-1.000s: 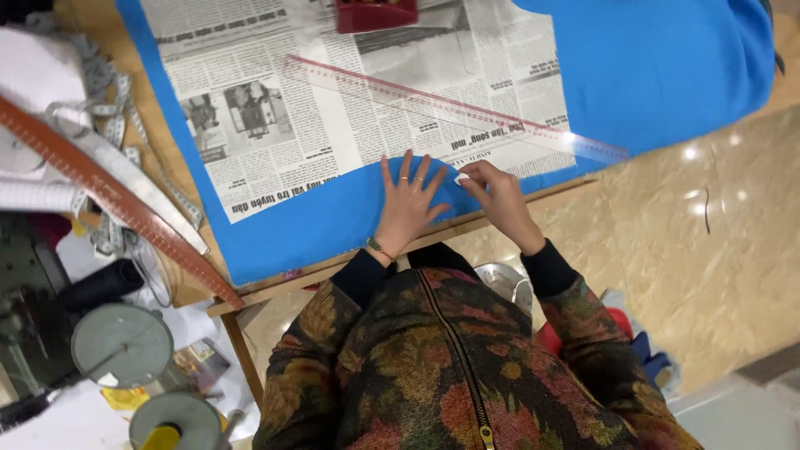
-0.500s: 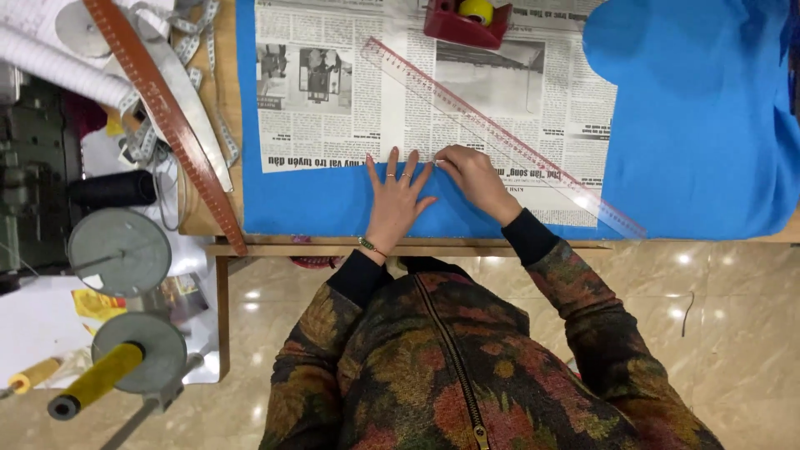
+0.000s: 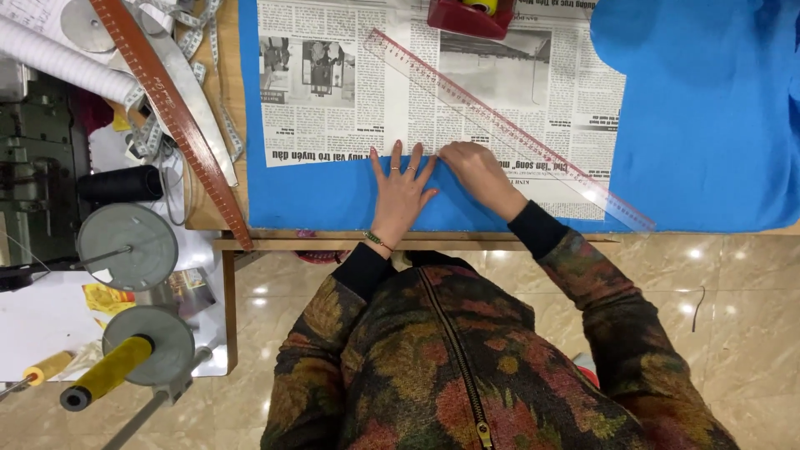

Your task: Tracing the outline of a newspaper pattern onto blue fabric using tailor's chalk and a ruler

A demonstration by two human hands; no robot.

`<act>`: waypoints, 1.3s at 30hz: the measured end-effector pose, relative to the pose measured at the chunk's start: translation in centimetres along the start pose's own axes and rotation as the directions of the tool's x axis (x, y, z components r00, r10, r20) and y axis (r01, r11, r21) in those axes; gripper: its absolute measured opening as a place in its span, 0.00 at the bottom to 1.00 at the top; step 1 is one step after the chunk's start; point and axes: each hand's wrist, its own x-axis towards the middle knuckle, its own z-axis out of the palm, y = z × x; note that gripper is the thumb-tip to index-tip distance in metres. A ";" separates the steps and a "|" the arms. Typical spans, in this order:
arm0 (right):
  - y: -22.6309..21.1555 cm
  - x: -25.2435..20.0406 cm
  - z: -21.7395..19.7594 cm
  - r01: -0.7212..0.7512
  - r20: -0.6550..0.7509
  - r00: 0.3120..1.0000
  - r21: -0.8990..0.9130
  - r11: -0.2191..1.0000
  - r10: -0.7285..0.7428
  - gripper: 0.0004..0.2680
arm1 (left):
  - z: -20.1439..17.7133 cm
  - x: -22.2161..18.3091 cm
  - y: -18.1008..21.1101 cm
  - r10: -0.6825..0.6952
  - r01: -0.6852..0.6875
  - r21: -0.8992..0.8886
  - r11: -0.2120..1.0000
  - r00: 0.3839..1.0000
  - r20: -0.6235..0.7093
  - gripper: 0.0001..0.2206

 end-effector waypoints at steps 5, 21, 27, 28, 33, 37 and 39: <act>0.5 -1.1 -3.8 -0.100 0.046 0.994 -0.038 0.994 0.102 0.03 | -0.1 0.3 -0.1 0.014 -0.015 0.022 1.000 0.999 0.045 0.25; 0.4 -1.6 -1.9 -0.223 -0.019 0.972 0.222 0.949 0.233 0.02 | -0.3 1.2 2.2 -0.022 0.017 0.163 0.986 0.999 0.028 0.35; 1.8 -2.8 0.4 -0.133 -0.051 0.990 0.038 0.990 0.135 0.03 | -0.2 1.5 2.5 -0.026 0.016 0.151 0.988 0.998 0.059 0.33; 1.5 -2.9 0.1 -0.136 -0.051 0.989 0.039 0.990 0.138 0.03 | -0.2 1.5 2.6 -0.023 0.014 0.150 0.989 0.998 0.061 0.33; 2.3 -4.3 -1.4 -0.075 0.092 0.990 -0.273 0.959 0.103 0.01 | -0.4 1.7 2.5 -0.003 -0.005 0.139 0.990 0.998 0.059 0.31; 0.6 -3.8 -4.1 -0.238 0.033 0.971 -0.011 0.971 0.238 0.03 | -0.1 1.6 3.0 -0.010 0.003 0.133 0.991 0.998 0.056 0.31; 0.4 -3.4 -4.7 -0.320 0.025 0.947 0.139 0.937 0.319 0.02 | 0.0 2.1 3.0 0.030 -0.031 0.053 0.998 1.000 0.002 0.28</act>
